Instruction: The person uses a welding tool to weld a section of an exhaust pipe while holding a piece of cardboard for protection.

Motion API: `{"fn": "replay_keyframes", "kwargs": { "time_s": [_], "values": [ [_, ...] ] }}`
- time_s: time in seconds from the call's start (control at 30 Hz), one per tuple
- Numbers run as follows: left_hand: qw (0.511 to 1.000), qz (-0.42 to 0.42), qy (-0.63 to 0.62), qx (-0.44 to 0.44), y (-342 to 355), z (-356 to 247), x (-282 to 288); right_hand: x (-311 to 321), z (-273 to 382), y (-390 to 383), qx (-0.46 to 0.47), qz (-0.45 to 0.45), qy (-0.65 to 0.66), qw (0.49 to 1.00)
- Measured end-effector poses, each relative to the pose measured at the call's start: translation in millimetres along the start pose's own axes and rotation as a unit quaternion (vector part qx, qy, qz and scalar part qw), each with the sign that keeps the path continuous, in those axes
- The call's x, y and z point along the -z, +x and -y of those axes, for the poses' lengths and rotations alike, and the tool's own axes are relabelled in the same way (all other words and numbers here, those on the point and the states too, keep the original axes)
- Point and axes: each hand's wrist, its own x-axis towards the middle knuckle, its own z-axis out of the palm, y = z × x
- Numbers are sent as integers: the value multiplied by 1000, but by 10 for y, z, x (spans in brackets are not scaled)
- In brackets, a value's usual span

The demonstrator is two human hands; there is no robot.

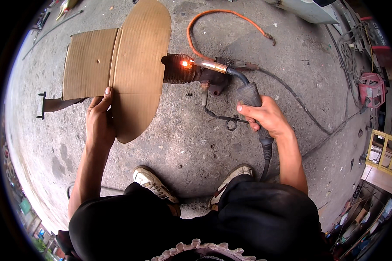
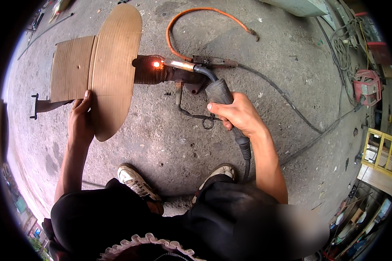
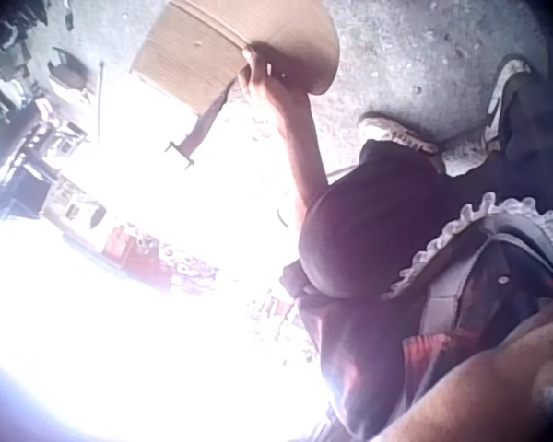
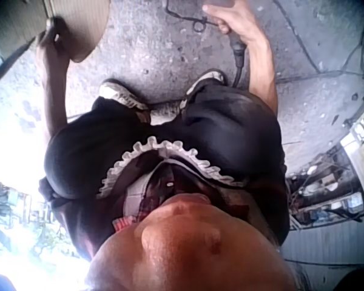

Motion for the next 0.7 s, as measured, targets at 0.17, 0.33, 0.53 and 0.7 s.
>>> {"fn": "replay_keyframes", "kwargs": {
  "time_s": [0.17,0.33,0.53,0.7],
  "values": [
    [1000,1,15,22,-55,12,-44,-50,34,-15,0,-10,-11,1000],
    [998,31,41,40,-67,89,-39,-54,30,-12,5,-9,-14,1000],
    [996,50,61,51,-140,101,-81,-75,23,20,4,12,-18,1000],
    [996,46,64,50,-126,155,-106,-59,19,-2,2,3,-18,1000]
  ]
}}
